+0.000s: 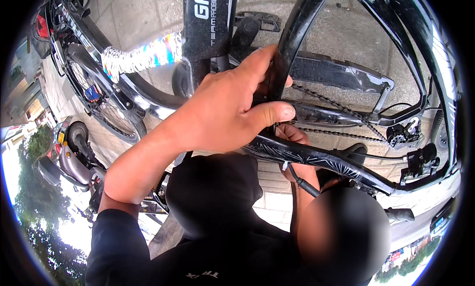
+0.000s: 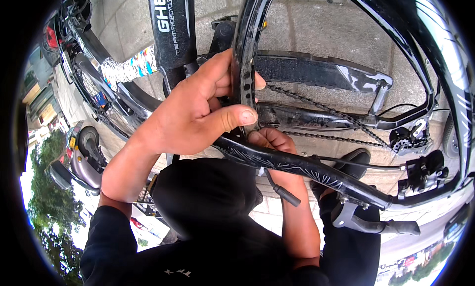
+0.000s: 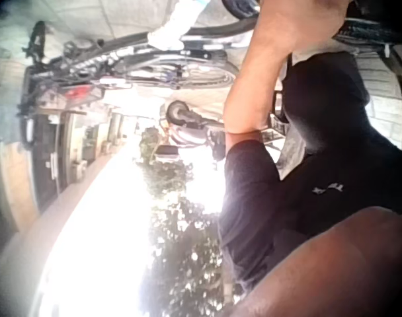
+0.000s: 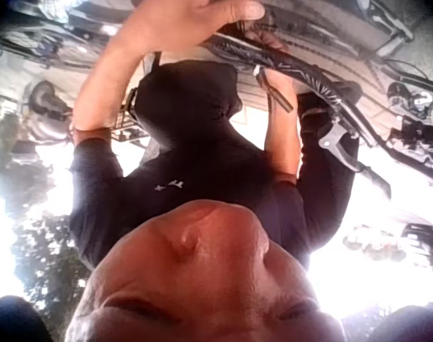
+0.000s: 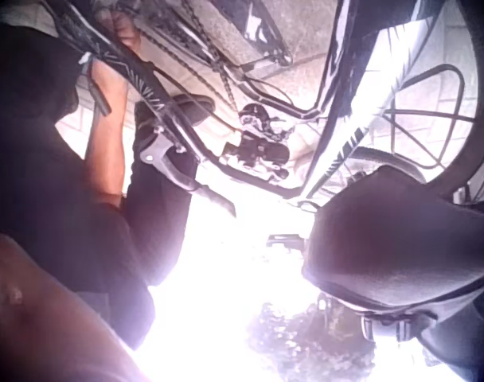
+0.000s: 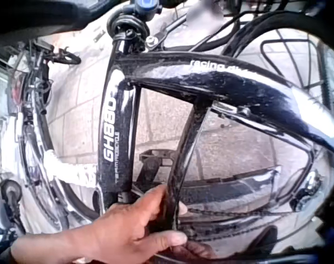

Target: The person retrieves a drill bit from a toolbox and uses a cordless drill to remove a bolt from the bicycle crankset. They then remove the chain from the chainring and place it on the frame.

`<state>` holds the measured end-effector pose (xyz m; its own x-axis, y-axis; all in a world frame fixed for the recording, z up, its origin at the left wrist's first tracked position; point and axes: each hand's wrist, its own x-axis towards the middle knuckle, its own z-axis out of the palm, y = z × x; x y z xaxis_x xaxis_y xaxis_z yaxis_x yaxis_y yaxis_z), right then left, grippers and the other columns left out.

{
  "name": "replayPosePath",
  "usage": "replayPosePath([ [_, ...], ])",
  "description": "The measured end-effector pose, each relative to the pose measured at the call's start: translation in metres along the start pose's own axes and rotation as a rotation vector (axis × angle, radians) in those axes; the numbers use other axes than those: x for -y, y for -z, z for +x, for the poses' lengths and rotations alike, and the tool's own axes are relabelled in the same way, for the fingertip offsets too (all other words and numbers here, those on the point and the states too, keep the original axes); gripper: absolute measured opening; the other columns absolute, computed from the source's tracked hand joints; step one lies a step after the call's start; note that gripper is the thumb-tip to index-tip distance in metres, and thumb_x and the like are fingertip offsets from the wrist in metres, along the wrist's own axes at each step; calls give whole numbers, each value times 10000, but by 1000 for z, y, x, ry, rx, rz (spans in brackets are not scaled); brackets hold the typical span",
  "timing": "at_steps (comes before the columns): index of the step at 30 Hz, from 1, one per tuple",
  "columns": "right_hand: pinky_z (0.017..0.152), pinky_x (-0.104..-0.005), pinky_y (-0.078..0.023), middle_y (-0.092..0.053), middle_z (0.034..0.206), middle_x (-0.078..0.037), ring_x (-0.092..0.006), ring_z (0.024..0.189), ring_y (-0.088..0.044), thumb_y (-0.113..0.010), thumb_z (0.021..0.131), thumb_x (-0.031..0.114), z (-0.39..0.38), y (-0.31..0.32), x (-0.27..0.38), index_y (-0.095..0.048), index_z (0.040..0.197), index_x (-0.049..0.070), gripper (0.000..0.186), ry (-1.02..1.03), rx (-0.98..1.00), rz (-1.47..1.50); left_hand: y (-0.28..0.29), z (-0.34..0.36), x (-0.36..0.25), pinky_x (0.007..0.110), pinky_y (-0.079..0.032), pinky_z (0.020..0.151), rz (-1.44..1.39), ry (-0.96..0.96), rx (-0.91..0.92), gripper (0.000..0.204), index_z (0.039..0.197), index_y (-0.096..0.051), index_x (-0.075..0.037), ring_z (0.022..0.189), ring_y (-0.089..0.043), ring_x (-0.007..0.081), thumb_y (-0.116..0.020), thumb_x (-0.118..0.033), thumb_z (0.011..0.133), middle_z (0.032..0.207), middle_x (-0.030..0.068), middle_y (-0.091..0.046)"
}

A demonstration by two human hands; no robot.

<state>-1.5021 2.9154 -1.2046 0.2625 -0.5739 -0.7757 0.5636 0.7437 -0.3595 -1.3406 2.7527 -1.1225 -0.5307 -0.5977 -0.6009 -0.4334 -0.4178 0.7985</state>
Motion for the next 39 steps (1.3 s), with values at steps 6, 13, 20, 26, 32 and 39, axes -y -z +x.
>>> replayPosePath([
  [6, 621, -215, -462, -689, 800, 41, -27, 712, -593, -689, 1042, 204, -1, 4, 10, -752, 995, 32, 190, -43, -2, -42, 1, 3, 0, 317, -543, 975, -88, 28, 11, 667, 1556, -333, -9, 1190, -597, 157, -680, -13, 986, 1317, 106, -579],
  [13, 677, -304, -533, -719, 813, -52, -144, 726, -661, -681, 1000, 229, -10, 16, 24, -755, 1026, 46, 199, -303, -17, -464, -2, 2, 2, 351, -533, 1013, -49, 2, -8, 679, 1544, -351, -11, 1230, -592, 200, -720, -53, 975, 1337, 124, -579],
  [20, 883, -525, -522, -707, 922, -272, -455, 944, -676, -640, 992, 299, -48, -23, 28, -729, 940, -27, 342, -161, 306, -1452, 1, 3, 1, 400, -509, 1053, 36, 50, -16, 733, 1548, -358, -17, 1253, -617, 239, -773, -124, 953, 1342, 151, -606],
  [26, 829, -519, -540, -709, 890, -253, -461, 895, -682, -654, 982, 278, -78, -63, 71, -718, 896, -26, 321, -179, 348, -1536, 2, 3, 2, 400, -522, 1039, 97, 17, -13, 687, 1503, -402, -13, 1258, -645, 240, -780, -188, 957, 1353, 157, -645],
  [32, 673, -434, -588, -728, 887, -172, -358, 749, -720, -729, 962, 229, -114, -96, 138, -738, 1030, 35, 206, 369, 299, -1271, 4, 6, 7, 360, -529, 1029, 89, -77, 6, 521, 1353, -476, 18, 1168, -663, 198, -765, -179, 967, 1228, 127, -671],
  [39, 677, -342, -517, -679, 849, -165, -231, 698, -647, -658, 1002, 114, -140, -125, 162, -697, 1131, -38, 202, 487, -296, -1406, 8, -2, -8, 461, -539, 972, 398, -65, -62, 693, 1380, -490, -5, 1117, -693, 411, -737, -471, 931, 1210, 248, -704],
])
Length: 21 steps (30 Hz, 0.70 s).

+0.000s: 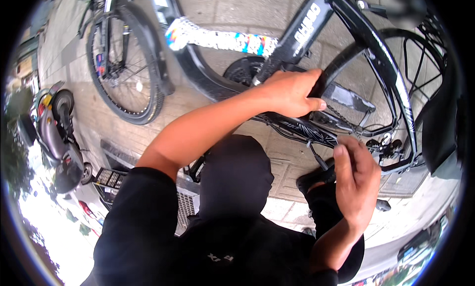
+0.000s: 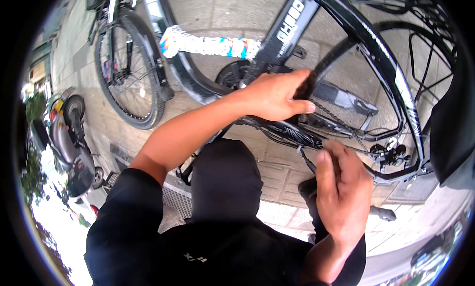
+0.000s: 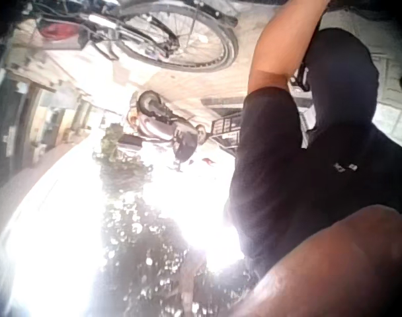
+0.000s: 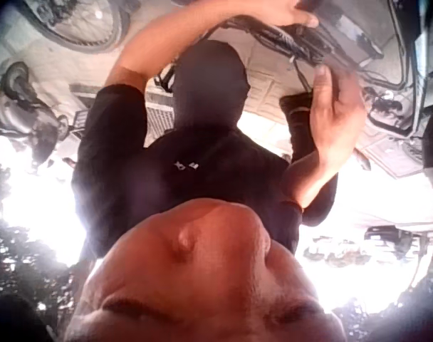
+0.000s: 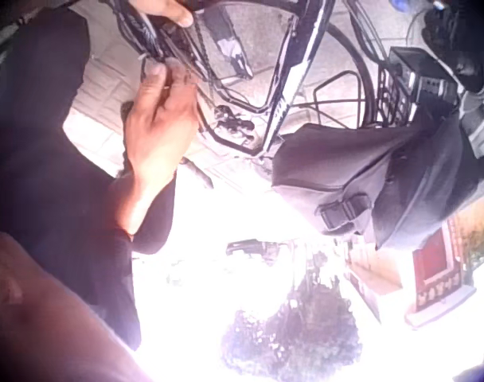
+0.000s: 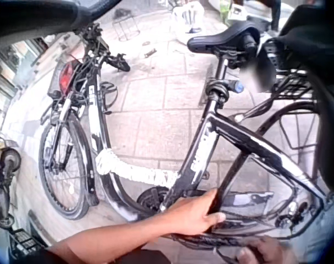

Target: The person retrieves a drill bit from a toolbox and uses a cordless drill to remove a bolt from the bicycle crankset. They then remove the chain from the chainring and place it on the frame.

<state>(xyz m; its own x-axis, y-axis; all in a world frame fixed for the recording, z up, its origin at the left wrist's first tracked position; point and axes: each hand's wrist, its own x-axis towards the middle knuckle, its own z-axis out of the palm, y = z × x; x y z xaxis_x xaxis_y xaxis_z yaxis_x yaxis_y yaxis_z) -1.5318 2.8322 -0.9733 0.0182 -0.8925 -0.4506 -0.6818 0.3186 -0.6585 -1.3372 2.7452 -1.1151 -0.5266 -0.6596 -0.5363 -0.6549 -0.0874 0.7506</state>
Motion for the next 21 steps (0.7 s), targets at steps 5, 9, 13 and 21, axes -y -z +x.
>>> replayPosePath([
  [5, 705, -286, -504, -678, 881, -88, -135, 765, -611, -656, 1025, 124, -61, 20, 4, -682, 1175, -63, 241, -202, 13, 266, -9, -2, 2, 452, -549, 930, 1, -16, -79, 625, 1317, -537, -21, 1075, -716, 381, -759, -443, 914, 1169, 218, -731],
  [9, 759, -244, -486, -711, 957, -78, -106, 838, -601, -681, 1017, 118, -129, 61, 7, -691, 1173, -59, 236, -263, 87, 402, -13, -2, 0, 420, -569, 894, -3, -10, -161, 497, 1179, -604, -73, 1050, -736, 325, -789, -420, 874, 1170, 153, -754],
  [13, 689, -233, -492, -699, 903, -65, -89, 754, -592, -680, 1023, 147, -213, 122, 15, -709, 1160, -33, 228, -409, 44, 576, -7, -12, -9, 395, -526, 1021, -73, 116, -192, 801, 1432, -525, -39, 1234, -675, 297, -851, -439, 820, 1366, 169, -680],
  [21, 682, -261, -502, -664, 866, -42, -94, 780, -580, -629, 1059, 232, -266, 215, 23, -670, 1234, -29, 317, -534, -100, 332, -22, -229, -347, 380, -531, 844, -972, -809, 414, 170, 1066, -768, -73, 963, -702, 239, -704, -223, 1016, 1026, 74, -741],
])
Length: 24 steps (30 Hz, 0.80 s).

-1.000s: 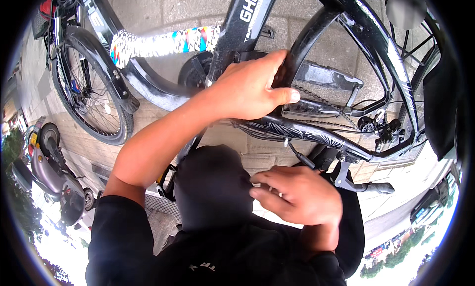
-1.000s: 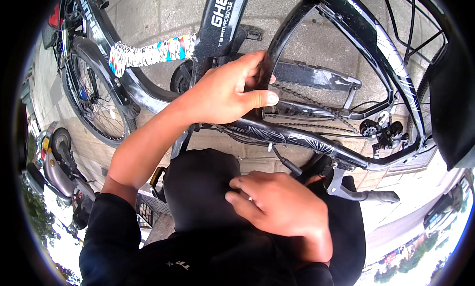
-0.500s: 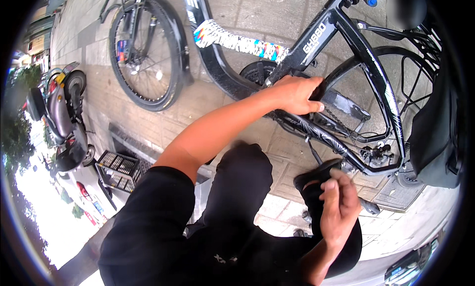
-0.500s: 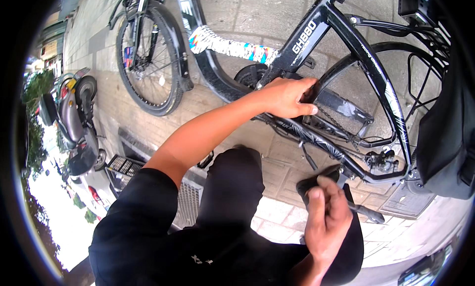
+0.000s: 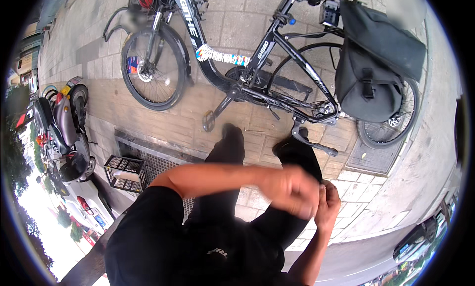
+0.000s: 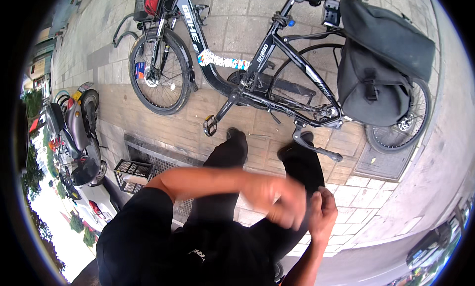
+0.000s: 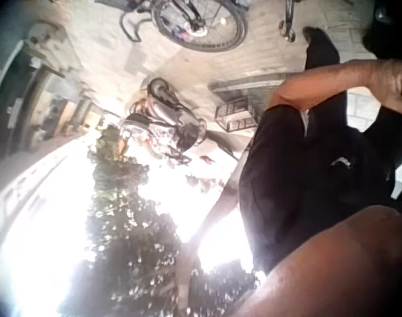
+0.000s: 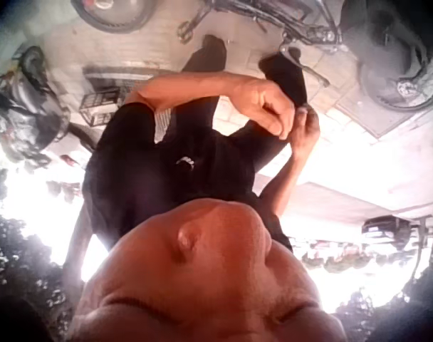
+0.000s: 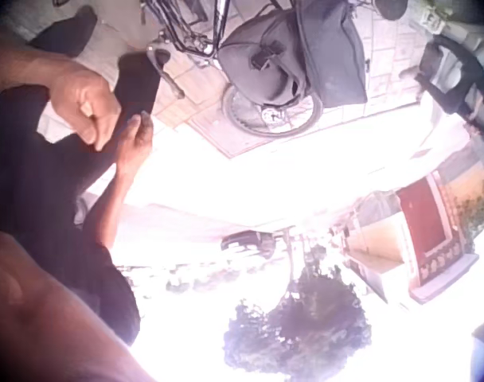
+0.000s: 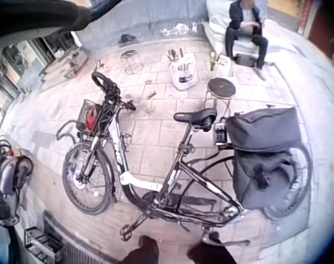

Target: The person retrieves a drill bit from a toolbox and uses a cordless drill to remove a bolt from the bicycle crankset. They then remove the chain from the chainring and place it on the frame.

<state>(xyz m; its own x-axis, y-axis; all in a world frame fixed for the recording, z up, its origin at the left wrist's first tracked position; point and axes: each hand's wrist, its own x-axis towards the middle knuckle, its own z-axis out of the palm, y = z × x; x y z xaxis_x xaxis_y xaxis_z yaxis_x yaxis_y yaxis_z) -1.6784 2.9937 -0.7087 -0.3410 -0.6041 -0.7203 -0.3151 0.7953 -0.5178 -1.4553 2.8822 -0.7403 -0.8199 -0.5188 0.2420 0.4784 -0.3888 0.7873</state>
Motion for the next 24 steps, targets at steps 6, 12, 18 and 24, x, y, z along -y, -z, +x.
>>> replayPosePath([
  [6, 738, -355, -550, -727, 848, -158, -219, 762, -688, -659, 1005, 231, -46, 27, 47, -687, 1219, -43, 349, 143, -3, -153, -158, 13, -121, 410, -452, 802, -373, -147, 380, 336, 931, -719, -62, 840, -611, 269, -588, -340, 1067, 852, 58, -674],
  [12, 825, -451, -575, -755, 972, -246, -405, 911, -742, -643, 992, 312, -93, 32, 121, -689, 1224, 8, 385, 355, 25, -363, -180, 5, -236, 438, -328, 669, -189, -164, 616, 374, 760, -595, -111, 702, -529, 312, -562, -358, 1039, 754, 30, -574],
  [18, 959, -491, -538, -737, 1110, -260, -429, 1095, -694, -613, 984, 394, -147, 69, 167, -699, 1225, 45, 432, 376, -40, -430, -232, -3, -425, 401, -379, 603, 274, -258, 917, 307, 990, -619, -7, 718, -568, 291, -601, -313, 995, 865, 108, -563],
  [24, 959, -503, -535, -740, 1129, -233, -414, 1108, -689, -594, 974, 409, -199, 81, 195, -718, 1196, 71, 423, 496, -50, -410, -355, -11, -526, 346, -379, 563, 505, -259, 1187, 182, 812, -597, -90, 625, -523, 244, -669, -204, 934, 766, -4, -541],
])
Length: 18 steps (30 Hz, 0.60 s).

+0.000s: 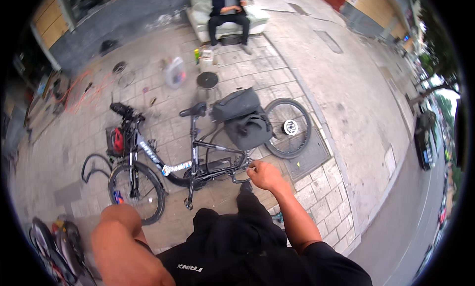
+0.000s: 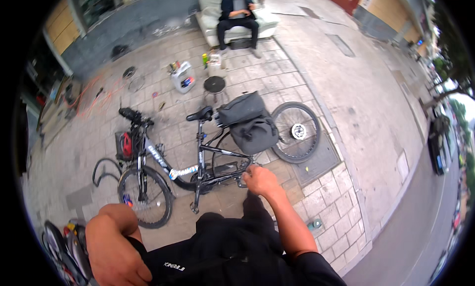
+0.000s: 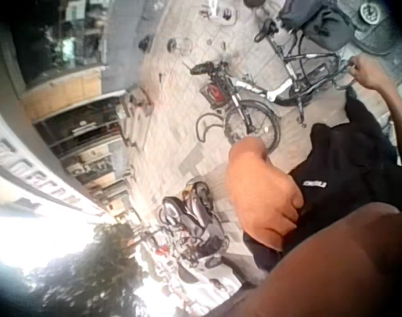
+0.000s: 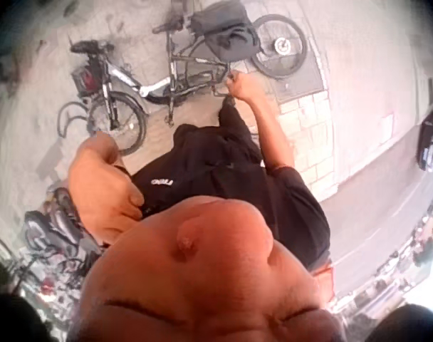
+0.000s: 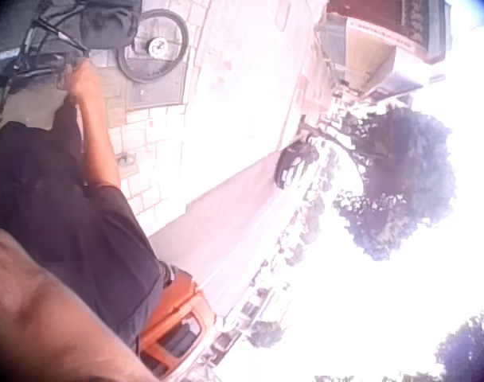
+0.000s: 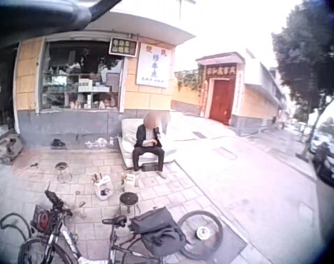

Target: The person retrieves a drill bit from a toolbox and uses a cordless drill to remove a bolt from the bicycle crankset. They then remove the chain from the chainring and place it on the frame.

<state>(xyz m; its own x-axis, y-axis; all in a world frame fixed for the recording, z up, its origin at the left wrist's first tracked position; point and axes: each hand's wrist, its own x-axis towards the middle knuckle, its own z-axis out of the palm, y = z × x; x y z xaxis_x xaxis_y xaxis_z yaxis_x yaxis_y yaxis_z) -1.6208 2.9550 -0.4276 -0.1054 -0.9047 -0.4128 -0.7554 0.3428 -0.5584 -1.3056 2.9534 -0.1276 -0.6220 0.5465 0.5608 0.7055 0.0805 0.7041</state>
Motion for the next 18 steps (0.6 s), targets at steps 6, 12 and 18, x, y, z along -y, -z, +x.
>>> replayPosePath([
  [6, 928, -506, -546, -741, 1134, -229, -405, 1098, -696, -619, 954, 392, -103, 43, -39, -729, 1161, 66, 402, -302, -235, 15, 30, 4, 22, 343, -344, 552, 4, -261, 219, 77, 917, -668, -79, 624, -490, 228, -677, -148, 885, 829, -1, -597],
  [12, 939, -479, -555, -747, 1158, -197, -383, 1116, -698, -593, 936, 414, -194, 34, -108, -766, 1140, 91, 419, -630, -83, -142, 35, -6, 127, 368, -410, 606, -294, -437, 437, 225, 1173, -684, 39, 751, -625, 266, -669, -131, 1026, 1041, 156, -711],
  [18, 947, -500, -556, -737, 1181, -219, -385, 1138, -697, -599, 914, 397, -189, 15, -140, -770, 1084, 44, 428, -648, 132, -333, 34, 9, 231, 405, -461, 722, -534, -446, 345, 233, 1217, -719, -31, 936, -673, 308, -705, -136, 1009, 1092, 140, -716],
])
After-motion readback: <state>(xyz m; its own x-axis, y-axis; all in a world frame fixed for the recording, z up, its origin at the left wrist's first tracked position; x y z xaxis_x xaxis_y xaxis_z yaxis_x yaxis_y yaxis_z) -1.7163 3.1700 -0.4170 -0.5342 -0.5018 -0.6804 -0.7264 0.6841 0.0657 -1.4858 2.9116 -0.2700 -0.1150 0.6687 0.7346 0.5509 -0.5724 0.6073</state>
